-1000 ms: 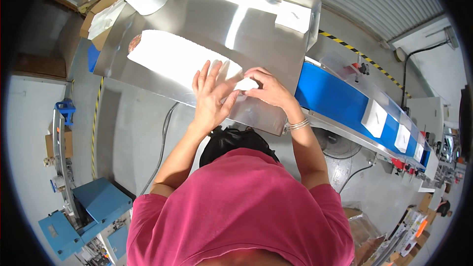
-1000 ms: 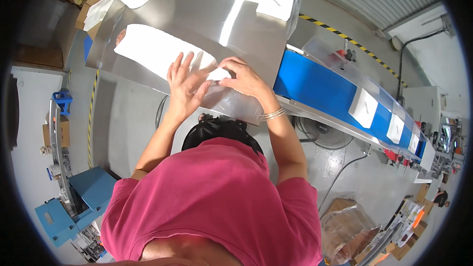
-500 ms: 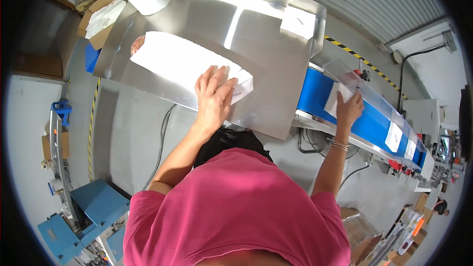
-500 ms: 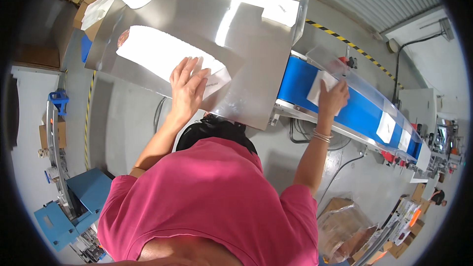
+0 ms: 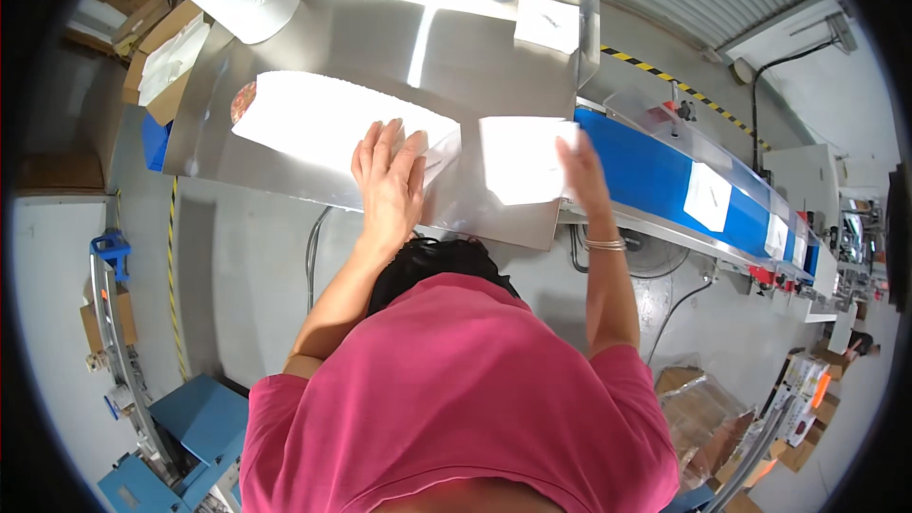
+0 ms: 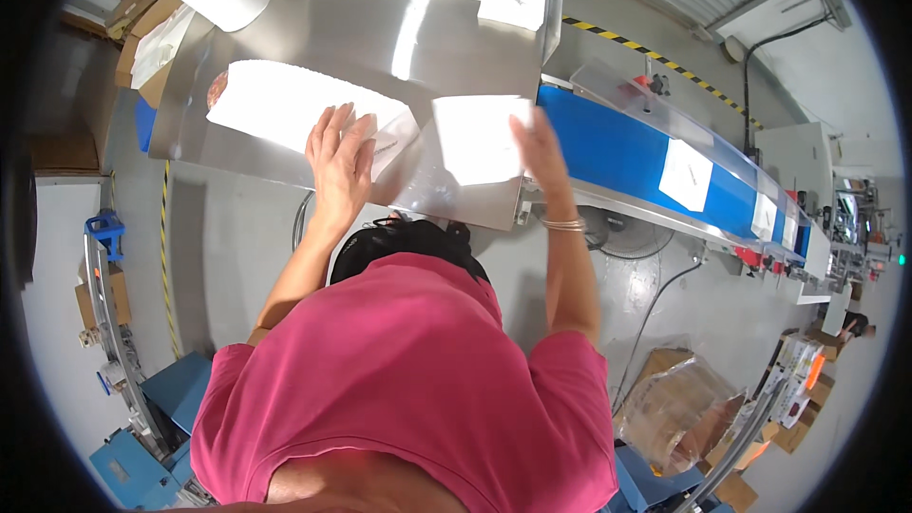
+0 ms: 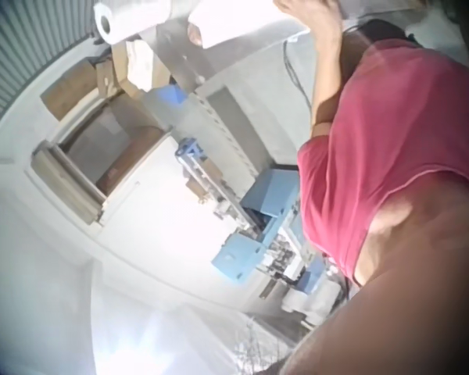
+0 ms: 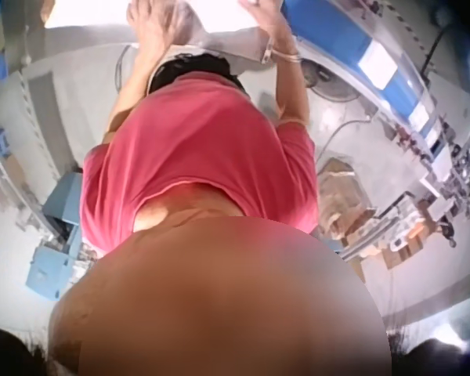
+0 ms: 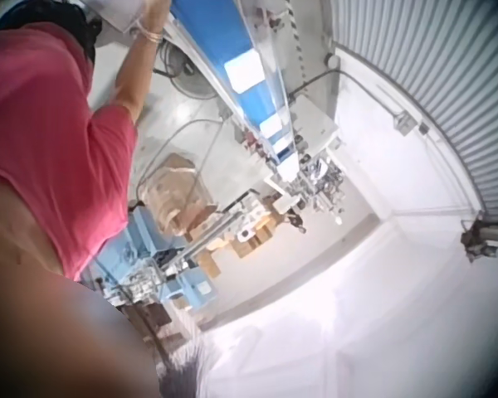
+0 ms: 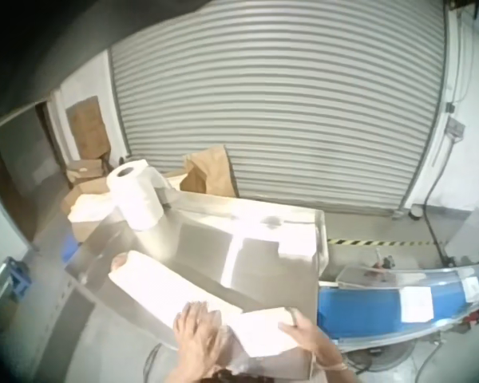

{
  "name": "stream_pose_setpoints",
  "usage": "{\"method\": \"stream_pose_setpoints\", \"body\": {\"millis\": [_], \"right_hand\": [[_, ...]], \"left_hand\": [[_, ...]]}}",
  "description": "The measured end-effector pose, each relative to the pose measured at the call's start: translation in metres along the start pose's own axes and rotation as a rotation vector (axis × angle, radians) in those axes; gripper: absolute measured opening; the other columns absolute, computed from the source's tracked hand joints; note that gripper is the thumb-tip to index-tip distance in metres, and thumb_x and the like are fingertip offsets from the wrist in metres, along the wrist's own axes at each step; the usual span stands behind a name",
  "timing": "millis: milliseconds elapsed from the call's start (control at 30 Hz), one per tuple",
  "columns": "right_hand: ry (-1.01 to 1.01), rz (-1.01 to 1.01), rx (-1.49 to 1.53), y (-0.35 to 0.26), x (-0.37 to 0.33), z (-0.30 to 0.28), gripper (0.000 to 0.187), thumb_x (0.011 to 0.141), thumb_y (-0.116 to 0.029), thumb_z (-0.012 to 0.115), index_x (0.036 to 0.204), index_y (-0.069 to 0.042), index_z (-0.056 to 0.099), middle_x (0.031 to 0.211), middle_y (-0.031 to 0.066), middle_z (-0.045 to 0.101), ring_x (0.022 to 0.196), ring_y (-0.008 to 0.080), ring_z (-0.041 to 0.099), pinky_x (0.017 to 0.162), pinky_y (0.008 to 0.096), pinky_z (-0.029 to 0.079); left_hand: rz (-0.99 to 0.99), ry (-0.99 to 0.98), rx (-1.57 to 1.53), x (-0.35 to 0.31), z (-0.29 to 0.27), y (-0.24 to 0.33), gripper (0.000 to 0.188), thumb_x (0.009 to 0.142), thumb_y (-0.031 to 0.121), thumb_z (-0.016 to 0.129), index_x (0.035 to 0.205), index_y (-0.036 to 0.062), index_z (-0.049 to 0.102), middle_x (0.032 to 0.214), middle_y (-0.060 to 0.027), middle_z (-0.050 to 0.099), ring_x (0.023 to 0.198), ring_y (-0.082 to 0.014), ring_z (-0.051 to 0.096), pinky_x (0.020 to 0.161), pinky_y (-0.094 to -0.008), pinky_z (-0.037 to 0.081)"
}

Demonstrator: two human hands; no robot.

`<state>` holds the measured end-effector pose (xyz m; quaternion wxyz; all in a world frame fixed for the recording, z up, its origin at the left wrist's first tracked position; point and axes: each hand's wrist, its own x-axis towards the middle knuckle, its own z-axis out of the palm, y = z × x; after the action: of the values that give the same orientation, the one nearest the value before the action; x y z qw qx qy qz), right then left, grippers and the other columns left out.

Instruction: Sorting stacks of paper and interacting with processing machinery on a conveyor line.

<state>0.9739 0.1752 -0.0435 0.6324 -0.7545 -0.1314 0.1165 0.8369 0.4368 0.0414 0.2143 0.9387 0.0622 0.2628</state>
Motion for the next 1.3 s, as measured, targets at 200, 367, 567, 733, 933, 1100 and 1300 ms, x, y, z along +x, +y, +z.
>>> {"method": "stream_pose_setpoints", "body": {"millis": [200, 367, 567, 733, 933, 1100, 1300], "right_hand": [[0.585, 0.231, -0.655, 0.019, 0.0, -0.101, 0.051, 0.083, -0.041, 0.063, 0.109, 0.002, 0.055, 0.104, 0.0201, 0.059, 0.092, 0.0287, 0.057, 0.081, 0.0385, 0.044], [0.648, -0.144, -1.214, -0.01, -0.003, -0.068, 0.059, 0.073, -0.033, 0.074, 0.12, -0.006, 0.051, 0.119, 0.0138, 0.054, 0.102, 0.0301, 0.054, 0.083, 0.0377, 0.046], [-0.449, -0.054, -0.218, -0.101, 0.003, 0.07, 0.049, 0.074, -0.021, 0.075, 0.118, -0.014, 0.054, 0.126, 0.0066, 0.045, 0.113, 0.0223, 0.046, 0.087, 0.0328, 0.044], [-0.47, -0.204, -0.15, -0.061, 0.013, 0.078, 0.036, 0.08, -0.016, 0.069, 0.111, -0.004, 0.056, 0.119, 0.0051, 0.051, 0.102, 0.0157, 0.05, 0.085, 0.027, 0.043], [0.16, 0.058, -0.184, -0.007, 0.003, -0.008, 0.029, 0.087, -0.024, 0.063, 0.101, 0.001, 0.057, 0.093, 0.0074, 0.062, 0.085, 0.0161, 0.057, 0.076, 0.0301, 0.046], [0.583, 0.161, -0.642, 0.015, 0.013, -0.103, 0.045, 0.081, -0.043, 0.065, 0.096, -0.001, 0.059, 0.092, 0.0191, 0.064, 0.084, 0.0362, 0.06, 0.073, 0.0411, 0.046], [0.657, -0.105, -1.048, -0.025, 0.011, -0.068, 0.055, 0.074, -0.031, 0.073, 0.116, -0.002, 0.052, 0.109, 0.0171, 0.058, 0.098, 0.0359, 0.054, 0.085, 0.0411, 0.044]], "left_hand": [[0.017, 0.0, -0.041, 0.0, -0.001, -0.003, 0.029, 0.075, -0.002, 0.062, 0.103, 0.0079, 0.064, 0.126, -0.014, 0.048, 0.122, -0.0363, 0.038, 0.101, -0.0481, 0.028], [-0.001, 0.014, -0.083, 0.002, 0.0, 0.0, 0.029, 0.073, -0.003, 0.061, 0.099, 0.0094, 0.065, 0.128, -0.013, 0.047, 0.126, -0.0361, 0.035, 0.104, -0.0489, 0.023], [0.049, -0.065, -0.093, 0.001, -0.003, 0.004, 0.029, 0.072, -0.003, 0.061, 0.096, 0.0111, 0.068, 0.134, -0.0143, 0.042, 0.131, -0.0377, 0.028, 0.106, -0.0518, 0.016], [0.05, -0.103, -0.05, 0.007, -0.007, 0.0, 0.016, 0.075, 0.012, 0.068, 0.09, 0.007, 0.068, 0.139, -0.0174, 0.036, 0.133, -0.0387, 0.026, 0.107, -0.0526, 0.014], [0.01, -0.015, 0.005, 0.01, -0.003, -0.015, 0.033, 0.079, 0.005, 0.062, 0.112, 0.0045, 0.058, 0.132, -0.0173, 0.043, 0.126, -0.0386, 0.034, 0.102, -0.0497, 0.027], [0.004, -0.014, 0.023, 0.01, -0.005, -0.019, 0.03, 0.079, -0.001, 0.058, 0.108, 0.0041, 0.063, 0.128, -0.0167, 0.048, 0.122, -0.0381, 0.039, 0.1, -0.0469, 0.033], [0.035, 0.011, 0.006, 0.009, -0.001, -0.015, 0.027, 0.076, -0.003, 0.059, 0.102, 0.0041, 0.065, 0.13, -0.0151, 0.047, 0.121, -0.0382, 0.039, 0.1, -0.0484, 0.032]]}}
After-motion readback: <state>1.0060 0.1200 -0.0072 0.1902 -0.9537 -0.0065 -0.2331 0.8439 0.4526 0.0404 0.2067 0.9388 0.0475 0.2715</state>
